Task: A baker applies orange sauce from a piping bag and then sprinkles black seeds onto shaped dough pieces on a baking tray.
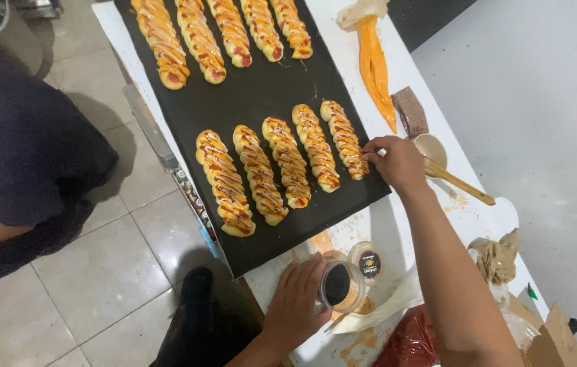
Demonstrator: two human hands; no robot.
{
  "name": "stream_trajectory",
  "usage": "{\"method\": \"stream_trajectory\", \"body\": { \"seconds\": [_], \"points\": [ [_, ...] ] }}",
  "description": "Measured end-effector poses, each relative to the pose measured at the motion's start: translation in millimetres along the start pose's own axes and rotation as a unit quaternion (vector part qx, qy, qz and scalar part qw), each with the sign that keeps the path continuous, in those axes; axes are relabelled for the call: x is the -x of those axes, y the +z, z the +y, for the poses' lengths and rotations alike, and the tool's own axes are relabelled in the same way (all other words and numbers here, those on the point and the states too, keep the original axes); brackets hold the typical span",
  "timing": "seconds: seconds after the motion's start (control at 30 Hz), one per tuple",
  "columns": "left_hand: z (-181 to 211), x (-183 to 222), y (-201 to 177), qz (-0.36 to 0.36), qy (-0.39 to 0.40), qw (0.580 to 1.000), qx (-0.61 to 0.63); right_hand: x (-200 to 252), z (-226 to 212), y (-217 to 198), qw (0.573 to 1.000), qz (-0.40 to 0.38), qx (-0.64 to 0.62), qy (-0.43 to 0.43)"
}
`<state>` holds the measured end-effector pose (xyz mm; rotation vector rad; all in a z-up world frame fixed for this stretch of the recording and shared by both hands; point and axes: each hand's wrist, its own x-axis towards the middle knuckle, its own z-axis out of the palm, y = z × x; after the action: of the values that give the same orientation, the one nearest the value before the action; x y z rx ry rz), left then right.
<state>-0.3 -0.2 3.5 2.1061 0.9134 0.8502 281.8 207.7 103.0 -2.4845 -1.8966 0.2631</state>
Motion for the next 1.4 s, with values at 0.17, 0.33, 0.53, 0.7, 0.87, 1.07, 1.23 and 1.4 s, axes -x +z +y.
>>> {"method": "stream_trajectory", "body": {
  "seconds": [0.17, 0.33, 0.53, 0.7, 0.87, 1.07, 1.23, 1.4],
  "points": [
    [-4.3, 0.3, 9.6, -0.012, -0.01, 1.0, -0.005, 9.5, -3.8, -15.0, 0.999, -0.011, -0.03, 0.025],
    [-3.7, 0.2, 5.1, -0.002, 0.003, 1.0, -0.025, 53.0, 10.0, -38.2, 0.99, 0.115, -0.08, -0.029],
    [-3.8, -1.2, 3.7, -0.006, -0.011, 1.0, 0.018, 186.5, -32.4, -1.2, 0.967, -0.169, -0.189, 0.007],
    [-20.1, 3.2, 28.2, -0.006, -0.044, 0.998, -0.039, 221.7, -20.3, 99.3, 0.951, -0.195, 0.127, -0.203],
    [-4.1, -5.0, 11.8, -0.029, -0.069, 0.997, -0.031, 209.0, -22.4, 130.4, 0.892, -0.323, 0.256, -0.186],
    [-4.0, -5.6, 9.4, -0.058, -0.08, 0.995, -0.03, 208.4, -12.4, 134.5, 0.892, -0.337, 0.259, -0.156],
    [-7.5, 0.8, 13.3, -0.003, -0.009, 0.997, -0.072, 222.9, -21.1, 87.0, 0.936, -0.229, 0.161, -0.214],
    [-9.2, 4.2, 23.4, 0.044, 0.002, 0.994, -0.104, 226.0, -23.8, 53.9, 0.962, -0.182, -0.039, -0.198]
  ]
}}
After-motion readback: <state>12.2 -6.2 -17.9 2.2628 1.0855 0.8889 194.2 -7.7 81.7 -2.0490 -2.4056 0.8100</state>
